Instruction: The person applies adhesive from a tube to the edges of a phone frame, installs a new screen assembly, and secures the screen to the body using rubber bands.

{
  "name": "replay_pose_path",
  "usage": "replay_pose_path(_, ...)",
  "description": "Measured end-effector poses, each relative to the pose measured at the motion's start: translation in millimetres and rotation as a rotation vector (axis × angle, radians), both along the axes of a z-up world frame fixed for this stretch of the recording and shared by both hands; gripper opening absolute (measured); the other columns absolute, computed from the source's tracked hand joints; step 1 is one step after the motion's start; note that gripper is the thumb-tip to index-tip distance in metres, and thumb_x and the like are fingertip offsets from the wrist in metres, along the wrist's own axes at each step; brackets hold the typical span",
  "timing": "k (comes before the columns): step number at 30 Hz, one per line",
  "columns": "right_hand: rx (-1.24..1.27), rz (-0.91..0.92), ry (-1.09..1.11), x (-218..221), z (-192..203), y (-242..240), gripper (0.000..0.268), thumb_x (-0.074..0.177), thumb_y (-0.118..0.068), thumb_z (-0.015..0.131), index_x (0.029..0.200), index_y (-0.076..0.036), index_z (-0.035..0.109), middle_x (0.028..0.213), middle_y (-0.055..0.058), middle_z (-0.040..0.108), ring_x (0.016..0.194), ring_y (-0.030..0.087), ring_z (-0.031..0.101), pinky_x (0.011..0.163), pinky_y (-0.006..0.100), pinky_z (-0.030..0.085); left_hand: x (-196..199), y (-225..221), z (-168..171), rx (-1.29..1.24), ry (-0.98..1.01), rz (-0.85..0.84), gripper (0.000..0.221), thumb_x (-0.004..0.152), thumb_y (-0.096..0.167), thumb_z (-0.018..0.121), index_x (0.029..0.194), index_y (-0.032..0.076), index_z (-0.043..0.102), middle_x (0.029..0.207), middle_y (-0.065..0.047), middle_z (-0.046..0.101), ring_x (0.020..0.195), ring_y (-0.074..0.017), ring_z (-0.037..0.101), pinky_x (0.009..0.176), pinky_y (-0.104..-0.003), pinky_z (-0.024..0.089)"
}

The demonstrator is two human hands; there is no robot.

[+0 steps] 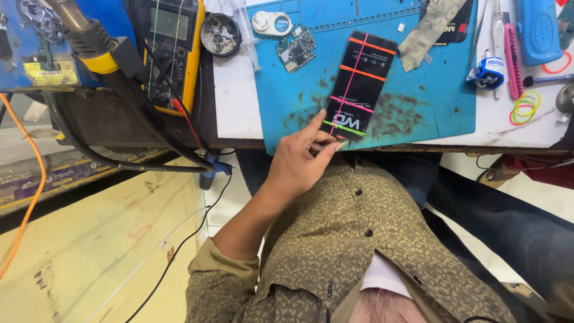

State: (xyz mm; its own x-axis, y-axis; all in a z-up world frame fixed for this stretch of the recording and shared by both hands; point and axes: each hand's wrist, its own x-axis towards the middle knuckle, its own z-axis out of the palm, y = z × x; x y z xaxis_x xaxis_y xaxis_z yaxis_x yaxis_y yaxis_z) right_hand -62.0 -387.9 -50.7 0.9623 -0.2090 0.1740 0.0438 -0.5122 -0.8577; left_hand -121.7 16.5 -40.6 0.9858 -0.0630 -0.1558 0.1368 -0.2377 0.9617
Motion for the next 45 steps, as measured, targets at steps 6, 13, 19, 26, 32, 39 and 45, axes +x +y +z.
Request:
replay_pose_path(6,0.736,0.079,0.019,-11.2,8.7,78.5,0.012,0.107,0.003,0.068,0.118,-0.001,0.066,0.103,0.011,0.071,0.069,0.009,0.058,0.062,0.02,0.046,9.7,-13.8,31.6,0.312,-0.139,-0.024,0.063,0.087,0.024,0.085,0.139,0.001,0.059,0.089,-0.009,0.078,0.066,-0.0147,0.07,0.06,-0.028,0.054)
replay_pose_path(13,1.194,0.352,0.314,-21.9,34.5,178.2,0.015,0.104,0.002,0.067,0.119,-0.002,0.065,0.101,0.011,0.072,0.067,0.008,0.057,0.06,0.019,0.043,20.4,-39.6,33.7,-0.434,-0.126,-0.044,0.031,0.104,0.014,0.076,0.13,0.0,0.068,0.096,-0.006,0.074,0.076,-0.0058,0.061,0.066,-0.021,0.05)
replay_pose_path(19,0.26,0.534,0.038,-24.1,51.9,165.9,0.019,0.103,0.0,0.065,0.121,0.0,0.064,0.114,0.01,0.065,0.089,0.016,0.057,0.08,0.029,0.044,26.0,-20.3,27.5,-0.107,-0.353,-0.008,0.01,0.097,0.008,0.077,0.106,0.007,0.073,0.107,-0.005,0.076,0.08,-0.0103,0.07,0.071,-0.024,0.057)
replay_pose_path(26,0.233,0.552,-0.256,-51.5,62.5,134.5,0.048,0.095,-0.016,0.071,0.138,0.001,0.054,0.146,0.011,0.054,0.122,0.021,0.059,0.109,0.04,0.041,40.2,-23.7,20.5,0.109,-0.511,-0.283,0.016,0.088,0.007,0.072,0.104,0.009,0.071,0.111,-0.005,0.073,0.104,-0.0269,0.072,0.093,-0.038,0.056)
replay_pose_path(32,0.408,0.402,-0.064,-39.4,44.0,150.4,0.089,0.094,-0.043,0.08,0.159,0.001,0.039,0.168,0.014,0.042,0.145,0.024,0.054,0.126,0.04,0.042,105.5,-1.1,25.0,0.368,-0.712,-0.616,0.117,0.081,0.072,0.087,0.154,-0.004,0.037,0.164,-0.024,0.032,0.156,-0.0433,0.027,0.129,-0.061,0.018)
replay_pose_path(39,0.369,0.344,0.041,-53.2,25.3,143.1,0.082,0.099,-0.039,0.08,0.157,0.002,0.041,0.164,0.016,0.047,0.143,0.025,0.058,0.124,0.037,0.045,145.7,5.5,32.8,0.838,-0.555,-0.902,0.167,0.039,0.081,0.087,0.155,-0.013,0.011,0.161,-0.033,0.023,0.152,-0.0482,0.018,0.12,-0.068,0.004)
replay_pose_path(45,0.256,0.41,0.011,-43.8,24.1,150.2,0.081,0.095,-0.021,0.085,0.16,-0.001,0.04,0.164,0.016,0.045,0.139,0.026,0.061,0.12,0.037,0.049,145.0,1.6,37.3,0.886,-0.516,-0.903,0.172,0.031,0.078,0.09,0.153,-0.012,0.008,0.159,-0.034,0.022,0.15,-0.0481,0.017,0.117,-0.07,0.006)
